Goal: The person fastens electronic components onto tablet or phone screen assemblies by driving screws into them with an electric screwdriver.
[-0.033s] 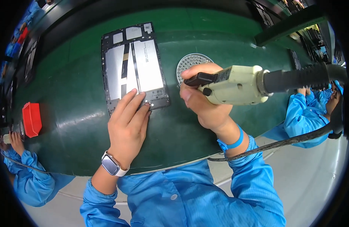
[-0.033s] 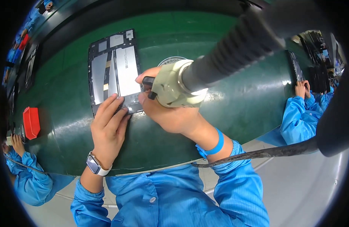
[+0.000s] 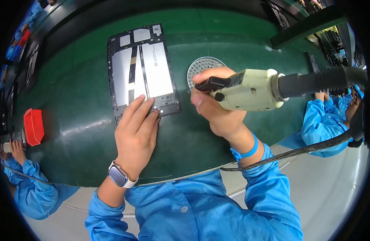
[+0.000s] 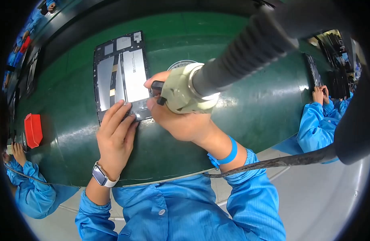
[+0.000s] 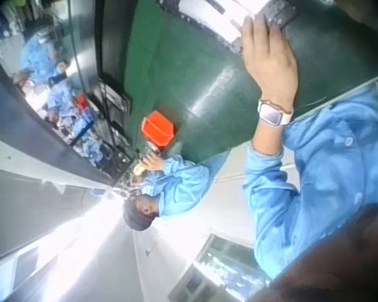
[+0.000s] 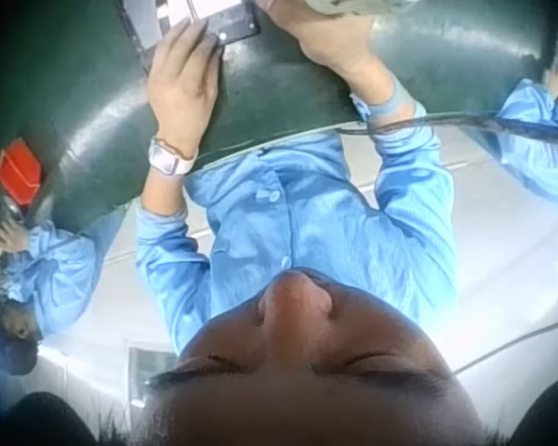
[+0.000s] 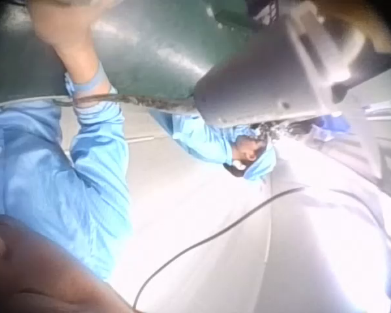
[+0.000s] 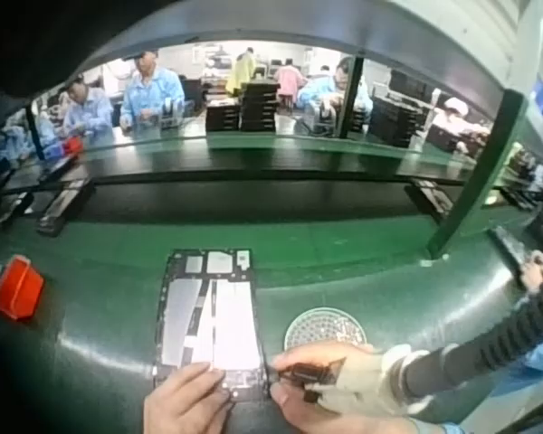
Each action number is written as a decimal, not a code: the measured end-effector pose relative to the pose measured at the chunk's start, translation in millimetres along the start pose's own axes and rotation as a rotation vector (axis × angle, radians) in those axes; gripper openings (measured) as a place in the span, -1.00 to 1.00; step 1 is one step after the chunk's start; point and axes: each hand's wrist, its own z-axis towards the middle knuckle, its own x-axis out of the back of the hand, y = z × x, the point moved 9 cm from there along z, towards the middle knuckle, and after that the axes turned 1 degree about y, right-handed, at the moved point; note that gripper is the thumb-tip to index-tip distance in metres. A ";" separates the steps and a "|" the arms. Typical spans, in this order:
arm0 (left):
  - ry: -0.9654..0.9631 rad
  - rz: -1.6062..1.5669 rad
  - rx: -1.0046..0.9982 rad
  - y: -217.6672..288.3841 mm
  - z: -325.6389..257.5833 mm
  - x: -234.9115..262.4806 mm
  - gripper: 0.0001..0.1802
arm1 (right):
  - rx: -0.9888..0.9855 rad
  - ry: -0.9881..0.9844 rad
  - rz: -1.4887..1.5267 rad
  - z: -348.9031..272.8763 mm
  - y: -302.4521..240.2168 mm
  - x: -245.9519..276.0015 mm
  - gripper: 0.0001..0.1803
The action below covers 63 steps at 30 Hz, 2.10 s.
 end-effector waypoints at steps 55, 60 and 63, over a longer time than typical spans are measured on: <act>0.400 0.133 0.066 -133.3 120.6 16.9 -0.87 | -0.063 0.154 -0.028 -1.0 2.8 16.9 -0.73; 0.158 -0.060 -0.032 -118.7 123.0 -9.1 -0.92 | -0.038 0.182 -0.063 -1.5 3.6 19.5 -0.73; 0.176 -0.078 0.004 -125.5 124.2 -9.8 -0.91 | -0.072 0.208 -0.060 -0.5 6.4 24.6 -0.73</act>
